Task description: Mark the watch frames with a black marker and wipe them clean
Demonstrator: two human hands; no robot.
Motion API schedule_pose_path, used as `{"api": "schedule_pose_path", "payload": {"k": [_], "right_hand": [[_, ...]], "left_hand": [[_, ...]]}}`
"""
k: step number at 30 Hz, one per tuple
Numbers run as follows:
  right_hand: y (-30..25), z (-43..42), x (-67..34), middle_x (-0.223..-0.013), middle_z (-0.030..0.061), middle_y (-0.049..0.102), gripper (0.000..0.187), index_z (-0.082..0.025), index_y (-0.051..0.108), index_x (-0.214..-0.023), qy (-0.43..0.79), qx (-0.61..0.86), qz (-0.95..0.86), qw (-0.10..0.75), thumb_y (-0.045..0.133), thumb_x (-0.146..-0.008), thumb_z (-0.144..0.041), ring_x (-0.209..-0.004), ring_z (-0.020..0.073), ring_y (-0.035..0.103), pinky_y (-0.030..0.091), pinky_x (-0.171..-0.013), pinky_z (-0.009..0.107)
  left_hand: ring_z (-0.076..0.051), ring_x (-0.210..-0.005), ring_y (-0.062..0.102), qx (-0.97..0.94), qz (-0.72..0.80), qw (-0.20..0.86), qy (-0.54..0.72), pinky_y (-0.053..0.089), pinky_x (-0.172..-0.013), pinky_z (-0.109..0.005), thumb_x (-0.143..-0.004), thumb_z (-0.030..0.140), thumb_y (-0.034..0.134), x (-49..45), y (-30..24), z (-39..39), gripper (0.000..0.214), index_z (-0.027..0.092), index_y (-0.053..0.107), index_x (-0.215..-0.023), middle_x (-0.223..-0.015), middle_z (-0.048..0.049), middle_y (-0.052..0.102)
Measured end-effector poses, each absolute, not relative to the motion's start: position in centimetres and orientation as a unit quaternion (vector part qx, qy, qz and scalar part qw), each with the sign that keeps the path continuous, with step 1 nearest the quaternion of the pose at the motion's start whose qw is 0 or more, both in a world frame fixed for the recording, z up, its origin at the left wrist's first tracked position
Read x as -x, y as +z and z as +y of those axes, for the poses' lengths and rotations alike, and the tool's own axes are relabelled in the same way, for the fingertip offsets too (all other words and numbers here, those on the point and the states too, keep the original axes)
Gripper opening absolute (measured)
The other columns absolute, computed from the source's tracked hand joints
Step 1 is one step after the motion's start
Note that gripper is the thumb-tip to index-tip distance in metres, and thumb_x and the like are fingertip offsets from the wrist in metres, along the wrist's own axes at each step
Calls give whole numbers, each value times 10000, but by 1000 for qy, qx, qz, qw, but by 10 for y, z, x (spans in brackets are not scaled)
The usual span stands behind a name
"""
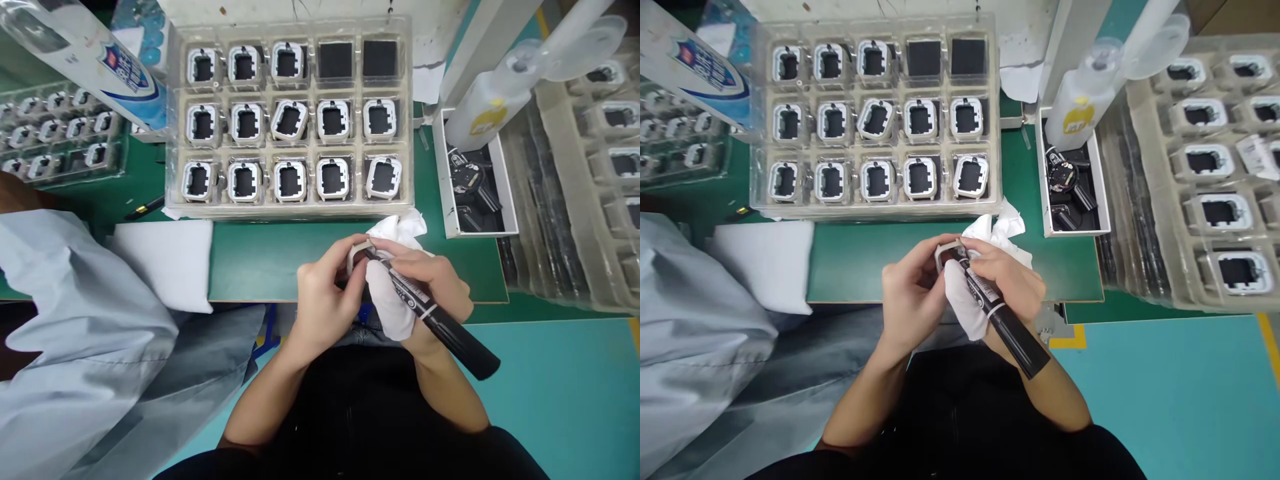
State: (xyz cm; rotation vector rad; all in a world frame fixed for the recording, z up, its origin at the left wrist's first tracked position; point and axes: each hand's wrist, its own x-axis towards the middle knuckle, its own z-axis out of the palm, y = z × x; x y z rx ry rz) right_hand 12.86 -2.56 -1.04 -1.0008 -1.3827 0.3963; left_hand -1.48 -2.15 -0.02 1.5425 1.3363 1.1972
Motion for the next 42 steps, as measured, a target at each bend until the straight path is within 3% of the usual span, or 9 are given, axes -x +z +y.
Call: {"api": "schedule_pose_path", "payload": {"k": [3,6,9,14,19,27,34,38,42], "right_hand": [[-14,-27,-131,-994,-2,865,211,-312,762,-1086,205,428,-599,645,843,-941,-182,-1082,325,891,770,-902,455],[-17,-28,-133,-1034,9,871,162,-321,752,-1092,234,417,-585,655,805,-981,-216,-1101,333,887,774,-867,466],[-19,-28,-133,-1062,18,877,154,-316,749,-1104,242,414,-579,660,788,-992,-218,-1111,334,885,775,-854,470],[-18,-29,-130,-1068,0,876,283,-327,737,-1095,239,429,-571,658,889,-897,-193,-1098,330,887,781,-854,457],[-12,-30,-128,-1060,7,883,194,-349,731,-1066,250,434,-563,658,861,-942,-276,-1076,339,890,788,-897,512],[-10,-30,-130,-1139,12,889,215,-358,741,-1106,282,408,-557,666,866,-950,-280,-1103,347,884,778,-913,544],[-3,-33,-130,-1145,29,887,145,-350,729,-1092,281,418,-555,662,834,-993,-356,-1090,334,885,778,-925,535],[-2,-34,-132,-1016,2,871,127,-367,725,-1063,309,413,-544,662,826,-999,-411,-1141,341,876,791,-899,517],[-4,-36,-138,-1146,1,886,148,-378,722,-1109,346,404,-558,636,826,-1003,-383,-1205,324,859,799,-897,476]], "left_hand": [[-174,-838,814,-531,507,480,480,654,-751,-245,-1027,239,755,16,3,-17,259,181,817,-1271,-1006,-59,867],[-172,-794,813,-479,483,550,484,677,-716,-243,-994,256,813,18,6,-12,278,173,829,-1259,-931,-46,852],[-160,-771,811,-460,464,581,485,685,-694,-225,-970,252,854,20,10,-9,265,170,847,-1222,-895,-30,838],[-157,-739,817,-433,448,621,475,697,-678,-218,-948,239,888,24,14,-6,263,165,856,-1198,-844,-16,825],[-186,-688,812,-421,444,653,447,726,-689,-287,-938,300,913,31,15,-2,341,160,851,-1242,-818,-34,826],[-180,-720,818,-440,424,649,453,720,-696,-266,-931,311,938,34,13,1,363,177,863,-1261,-826,-39,828],[-181,-854,855,-462,438,593,493,733,-801,-263,-940,212,916,28,10,-6,294,220,887,-1232,-1049,-61,886],[-198,-828,855,-464,452,594,478,736,-774,-281,-928,255,938,30,9,-5,312,227,889,-1235,-1002,-66,885],[-204,-811,858,-470,430,616,464,743,-800,-300,-944,293,933,36,6,-2,329,250,886,-1267,-972,-63,883]]}}
